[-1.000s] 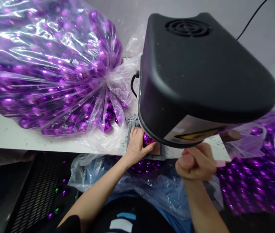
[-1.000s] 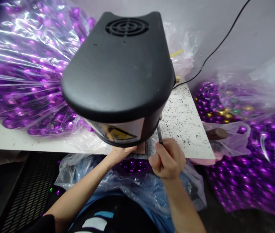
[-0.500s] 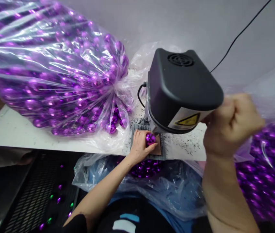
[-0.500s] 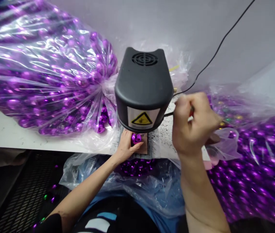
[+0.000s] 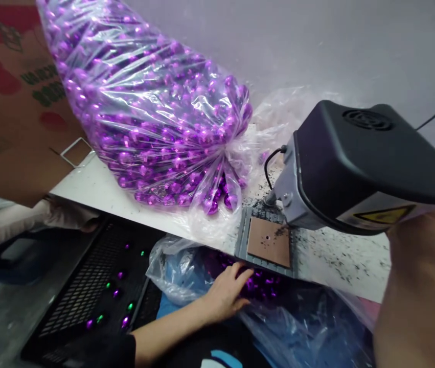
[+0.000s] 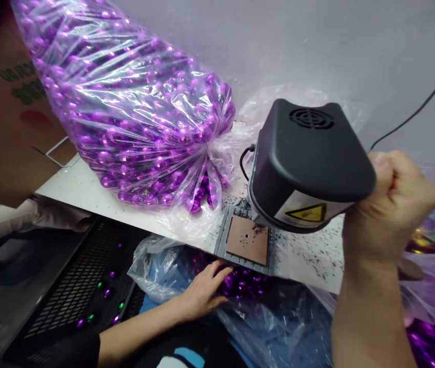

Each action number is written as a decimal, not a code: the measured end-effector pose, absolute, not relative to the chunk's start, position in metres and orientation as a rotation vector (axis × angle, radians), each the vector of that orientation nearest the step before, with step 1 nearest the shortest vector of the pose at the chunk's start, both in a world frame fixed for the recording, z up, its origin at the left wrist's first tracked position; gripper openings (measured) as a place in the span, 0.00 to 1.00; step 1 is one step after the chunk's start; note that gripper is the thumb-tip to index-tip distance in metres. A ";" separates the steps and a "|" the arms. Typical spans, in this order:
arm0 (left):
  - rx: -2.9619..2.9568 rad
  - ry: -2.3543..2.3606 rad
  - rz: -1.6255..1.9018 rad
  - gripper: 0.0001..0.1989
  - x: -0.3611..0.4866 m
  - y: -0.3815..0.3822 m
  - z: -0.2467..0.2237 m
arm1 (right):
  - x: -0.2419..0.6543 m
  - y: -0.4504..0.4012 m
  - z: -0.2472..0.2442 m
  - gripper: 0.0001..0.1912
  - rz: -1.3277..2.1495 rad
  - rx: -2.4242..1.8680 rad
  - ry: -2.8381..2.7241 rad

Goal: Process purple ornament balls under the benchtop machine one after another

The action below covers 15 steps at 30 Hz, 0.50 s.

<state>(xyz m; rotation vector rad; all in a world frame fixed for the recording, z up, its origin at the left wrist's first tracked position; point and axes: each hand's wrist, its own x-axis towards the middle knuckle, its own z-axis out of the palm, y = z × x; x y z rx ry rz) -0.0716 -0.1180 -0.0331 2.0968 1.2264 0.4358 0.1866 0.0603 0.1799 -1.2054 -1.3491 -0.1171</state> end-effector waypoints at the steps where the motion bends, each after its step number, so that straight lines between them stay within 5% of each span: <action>1: 2.114 1.227 0.433 0.38 -0.074 -0.116 -0.028 | 0.187 0.060 0.180 0.20 -0.129 -1.185 -1.375; 6: 2.214 1.165 0.684 0.08 -0.104 -0.077 0.030 | 0.188 0.059 0.182 0.22 -0.094 -1.137 -1.438; 10: 2.367 1.610 0.911 0.09 -0.142 -0.009 0.044 | 0.184 0.058 0.183 0.22 -0.070 -1.110 -1.412; 15: 2.492 1.920 0.346 0.20 -0.166 0.040 0.025 | 0.177 0.053 0.187 0.20 0.020 -1.169 -1.374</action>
